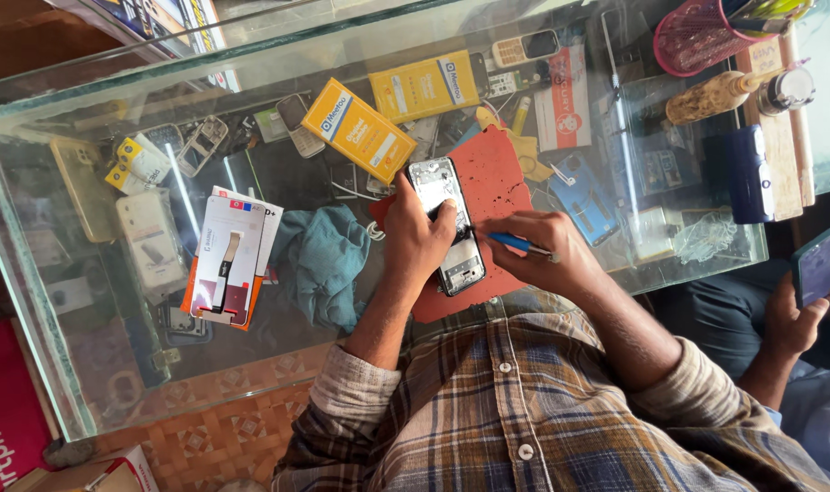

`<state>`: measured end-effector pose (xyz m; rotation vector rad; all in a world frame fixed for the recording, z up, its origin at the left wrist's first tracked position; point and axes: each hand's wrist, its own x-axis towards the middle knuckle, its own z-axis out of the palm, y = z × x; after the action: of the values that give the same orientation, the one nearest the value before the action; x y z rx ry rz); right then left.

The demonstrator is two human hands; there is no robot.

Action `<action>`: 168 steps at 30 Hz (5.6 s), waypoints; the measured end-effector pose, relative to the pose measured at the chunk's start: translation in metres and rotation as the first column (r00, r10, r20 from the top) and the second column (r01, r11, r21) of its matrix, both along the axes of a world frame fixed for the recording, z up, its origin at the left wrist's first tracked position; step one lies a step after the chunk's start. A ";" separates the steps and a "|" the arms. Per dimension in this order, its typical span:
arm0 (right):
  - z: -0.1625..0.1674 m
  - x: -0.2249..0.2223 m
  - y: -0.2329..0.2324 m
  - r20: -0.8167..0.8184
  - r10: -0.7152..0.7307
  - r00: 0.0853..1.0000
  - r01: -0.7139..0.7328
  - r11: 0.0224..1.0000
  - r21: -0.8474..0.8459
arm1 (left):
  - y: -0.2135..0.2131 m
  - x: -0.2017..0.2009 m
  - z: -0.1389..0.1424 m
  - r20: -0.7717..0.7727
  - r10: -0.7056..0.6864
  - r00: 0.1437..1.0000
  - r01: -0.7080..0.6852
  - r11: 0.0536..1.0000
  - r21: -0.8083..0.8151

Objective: The person works on a disassembled smartphone at a glass counter, prying at the frame and removing old adhesive residue. They use a small brush to scrape the frame, apply liquid from a bottle onto the phone, and use a blower and a screwdriver-like tool while handling the phone body and a removed back cover.

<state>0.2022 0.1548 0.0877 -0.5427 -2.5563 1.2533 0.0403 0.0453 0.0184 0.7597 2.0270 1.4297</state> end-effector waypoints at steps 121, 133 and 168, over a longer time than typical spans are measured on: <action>0.012 0.039 -0.006 0.310 0.158 0.937 -0.133 0.986 -0.099 | -0.002 -0.003 0.002 0.047 -0.014 0.999 0.014 1.000 0.001; 0.009 0.025 -0.018 0.059 0.026 0.998 -0.025 1.000 -0.005 | -0.002 0.001 0.007 0.047 -0.002 0.999 0.000 1.000 0.027; 0.001 0.011 -0.006 0.002 0.172 0.985 -0.172 0.984 0.046 | -0.001 -0.001 0.012 -0.011 -0.021 1.000 0.021 0.999 -0.027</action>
<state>0.2128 0.1486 0.0883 -0.3164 -2.6715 1.2431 0.0395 0.0442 0.0303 0.7775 2.0369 1.3864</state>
